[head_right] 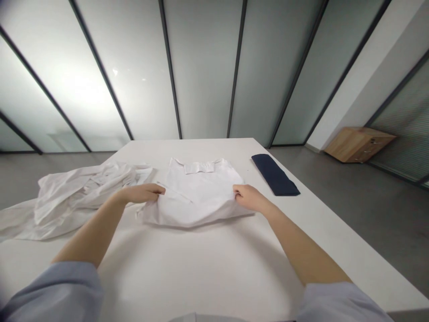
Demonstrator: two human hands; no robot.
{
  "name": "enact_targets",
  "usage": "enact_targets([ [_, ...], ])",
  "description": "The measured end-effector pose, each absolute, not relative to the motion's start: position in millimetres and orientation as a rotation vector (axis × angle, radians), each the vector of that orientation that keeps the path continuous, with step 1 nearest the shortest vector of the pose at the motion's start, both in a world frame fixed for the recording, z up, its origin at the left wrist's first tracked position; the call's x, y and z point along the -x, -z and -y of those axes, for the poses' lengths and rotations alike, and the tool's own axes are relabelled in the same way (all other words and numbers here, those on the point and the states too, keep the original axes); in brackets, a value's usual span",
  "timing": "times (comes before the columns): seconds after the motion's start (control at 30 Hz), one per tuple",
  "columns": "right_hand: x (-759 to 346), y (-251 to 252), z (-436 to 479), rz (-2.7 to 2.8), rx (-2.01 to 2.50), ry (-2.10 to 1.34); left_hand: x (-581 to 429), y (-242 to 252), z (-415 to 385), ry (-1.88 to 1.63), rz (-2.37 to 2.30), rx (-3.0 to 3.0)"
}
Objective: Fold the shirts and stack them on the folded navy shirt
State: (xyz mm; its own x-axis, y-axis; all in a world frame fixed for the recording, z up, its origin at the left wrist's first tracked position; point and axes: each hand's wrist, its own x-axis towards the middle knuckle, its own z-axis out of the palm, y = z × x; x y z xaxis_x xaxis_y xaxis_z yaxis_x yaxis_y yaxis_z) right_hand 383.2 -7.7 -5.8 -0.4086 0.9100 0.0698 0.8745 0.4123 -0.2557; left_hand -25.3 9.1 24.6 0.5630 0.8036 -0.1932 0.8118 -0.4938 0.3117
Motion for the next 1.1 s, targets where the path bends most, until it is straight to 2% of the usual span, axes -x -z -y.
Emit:
enact_targets([
  [0.13, -396.1, -24.2, -21.7, 2.136, 1.411, -0.095, 35.0, -51.4, -40.5, -0.577, -1.524, -2.230],
  [0.27, -379.5, -17.2, -76.8, 1.918, 1.554, 0.089, 14.9, -34.8, -91.8, -0.926, -1.939, -2.210],
  [0.33, -365.5, -0.8, -96.7, 1.957, 1.759, 0.078, 0.7, -11.6, -106.9, -0.849, -2.074, -2.221],
  [0.5, -344.5, 43.6, -100.3, 2.218, 2.088, 0.011, -15.3, 48.3, -101.9, -0.289, -2.126, -2.233],
  [0.6, -344.5, 56.5, -82.5, 2.273, 2.100, 0.126, -13.6, 62.9, -85.4, -0.219, -2.147, -2.288],
  [0.77, -355.0, 55.4, -48.6, 2.322, 2.070, 0.155, -4.7, 51.6, -61.1, -0.166, -2.096, -2.350],
  [0.9, -373.3, 47.3, -33.2, 2.370, 1.977, 0.033, 14.2, 27.9, -53.9, -0.113, -1.672, -2.340],
  [1.0, -390.1, 37.3, -30.7, 2.348, 1.719, 0.025, 31.1, 7.7, -56.2, -0.279, -1.399, -2.191],
  [1.1, -400.8, 22.9, -37.7, 2.157, 1.532, 0.156, 40.5, -8.3, -67.7, -0.596, -1.342, -2.004],
])
